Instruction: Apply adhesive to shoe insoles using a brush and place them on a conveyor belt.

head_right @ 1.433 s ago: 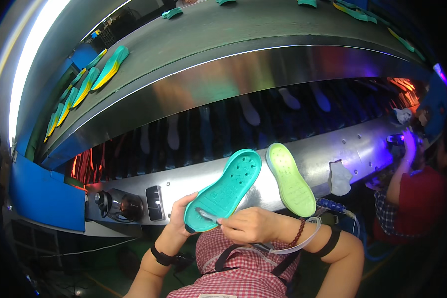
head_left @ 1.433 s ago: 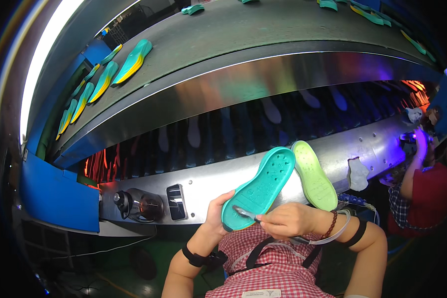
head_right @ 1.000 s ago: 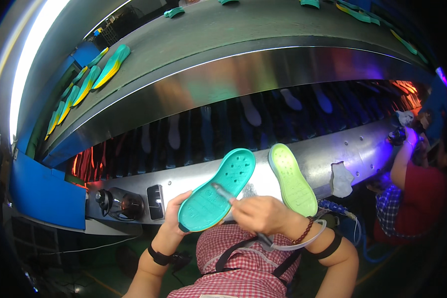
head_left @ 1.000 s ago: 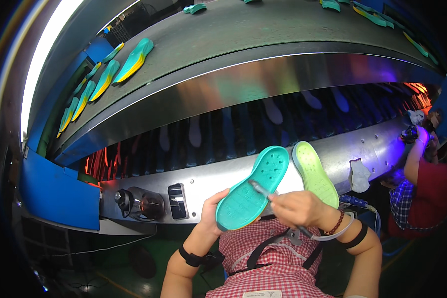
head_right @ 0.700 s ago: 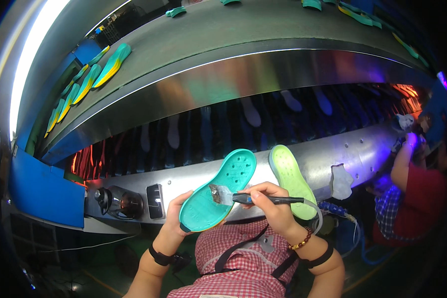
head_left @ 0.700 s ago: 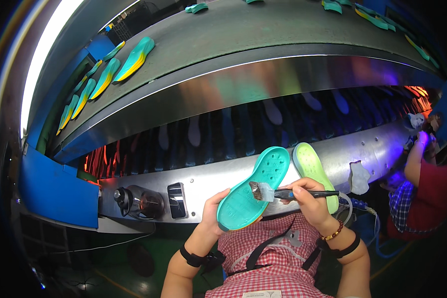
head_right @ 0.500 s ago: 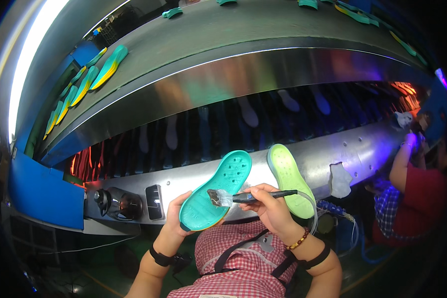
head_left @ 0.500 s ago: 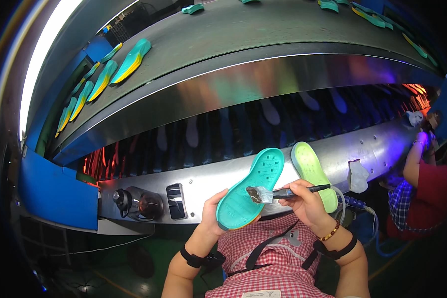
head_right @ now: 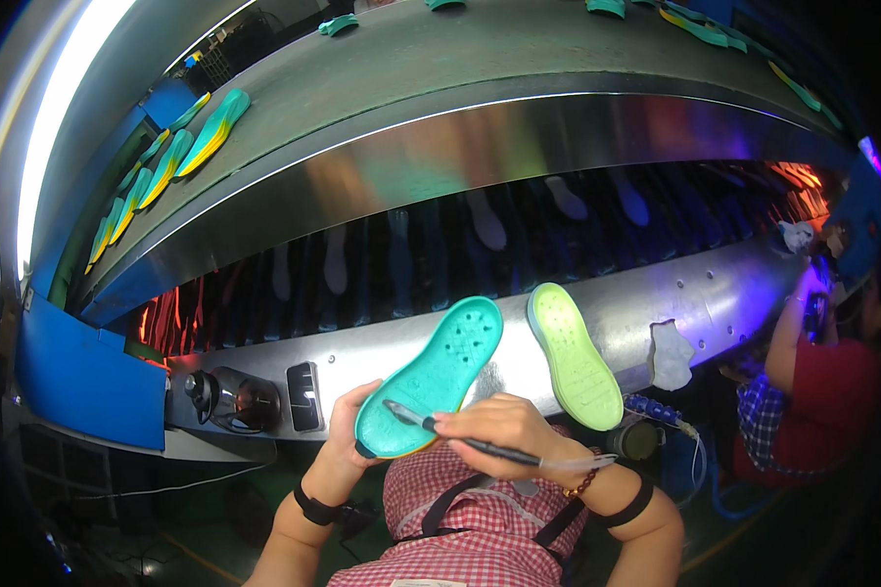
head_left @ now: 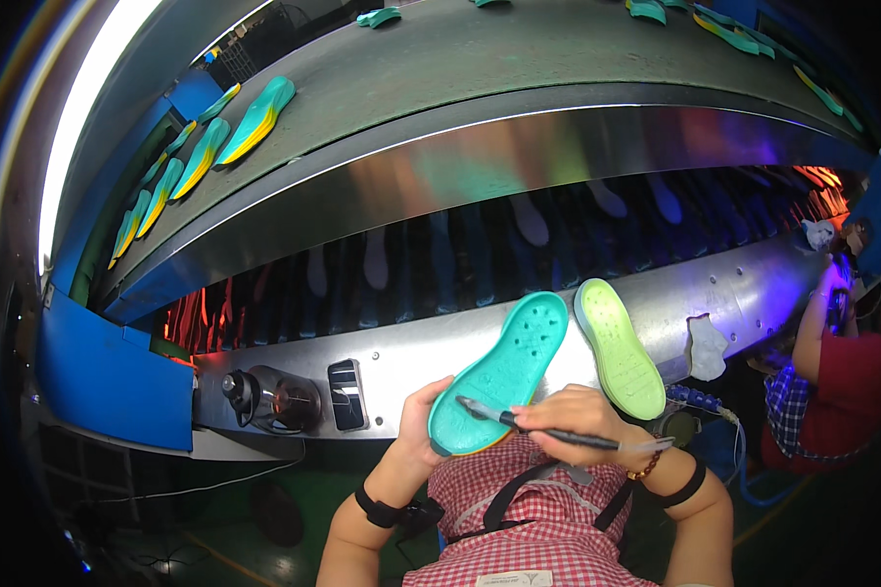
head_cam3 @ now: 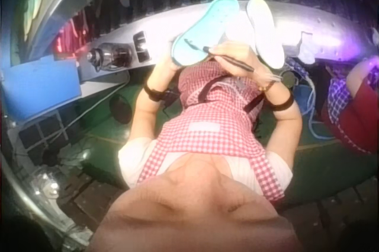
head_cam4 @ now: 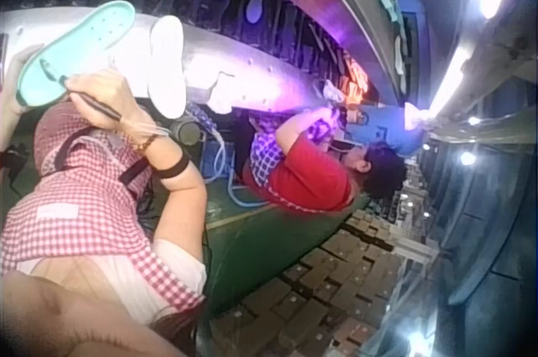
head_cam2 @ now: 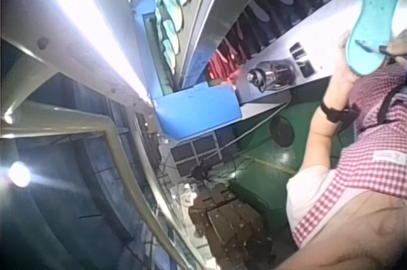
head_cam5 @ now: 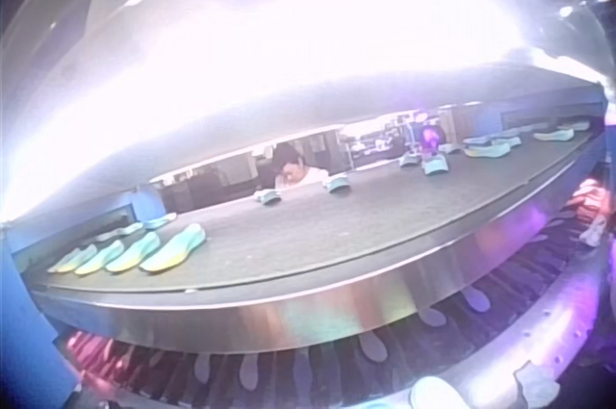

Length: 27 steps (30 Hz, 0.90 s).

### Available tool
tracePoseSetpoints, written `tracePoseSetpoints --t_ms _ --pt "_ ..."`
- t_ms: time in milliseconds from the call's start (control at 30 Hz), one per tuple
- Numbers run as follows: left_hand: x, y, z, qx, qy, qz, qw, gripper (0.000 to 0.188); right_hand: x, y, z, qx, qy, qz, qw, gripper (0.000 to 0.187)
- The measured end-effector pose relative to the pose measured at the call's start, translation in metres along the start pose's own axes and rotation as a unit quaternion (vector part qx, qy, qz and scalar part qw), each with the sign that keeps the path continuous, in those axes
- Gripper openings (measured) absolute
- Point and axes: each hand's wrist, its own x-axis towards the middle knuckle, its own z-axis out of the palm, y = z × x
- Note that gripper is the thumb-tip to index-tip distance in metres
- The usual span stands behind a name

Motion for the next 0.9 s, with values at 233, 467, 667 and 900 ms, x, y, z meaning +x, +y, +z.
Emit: tracePoseSetpoints --t_ms 233,467,667,900 --pt "-0.001 -0.002 -0.008 -0.010 -0.049 -0.045 0.998 0.049 -0.004 -0.002 -0.007 -0.165 -0.100 -0.152 0.969 0.025" --pt "-0.001 -0.003 -0.005 0.031 -0.029 -0.044 0.998 0.049 -0.007 -0.001 -0.015 -0.233 -0.148 -0.182 0.944 0.024" --pt "-0.009 0.003 -0.004 0.093 0.052 -0.015 0.994 0.050 -0.003 0.007 -0.025 -0.259 -0.103 -0.171 0.945 0.024" --pt "-0.006 0.001 0.003 0.048 0.035 -0.021 0.998 0.052 0.001 0.015 -0.020 -0.243 0.047 -0.011 0.969 0.020"
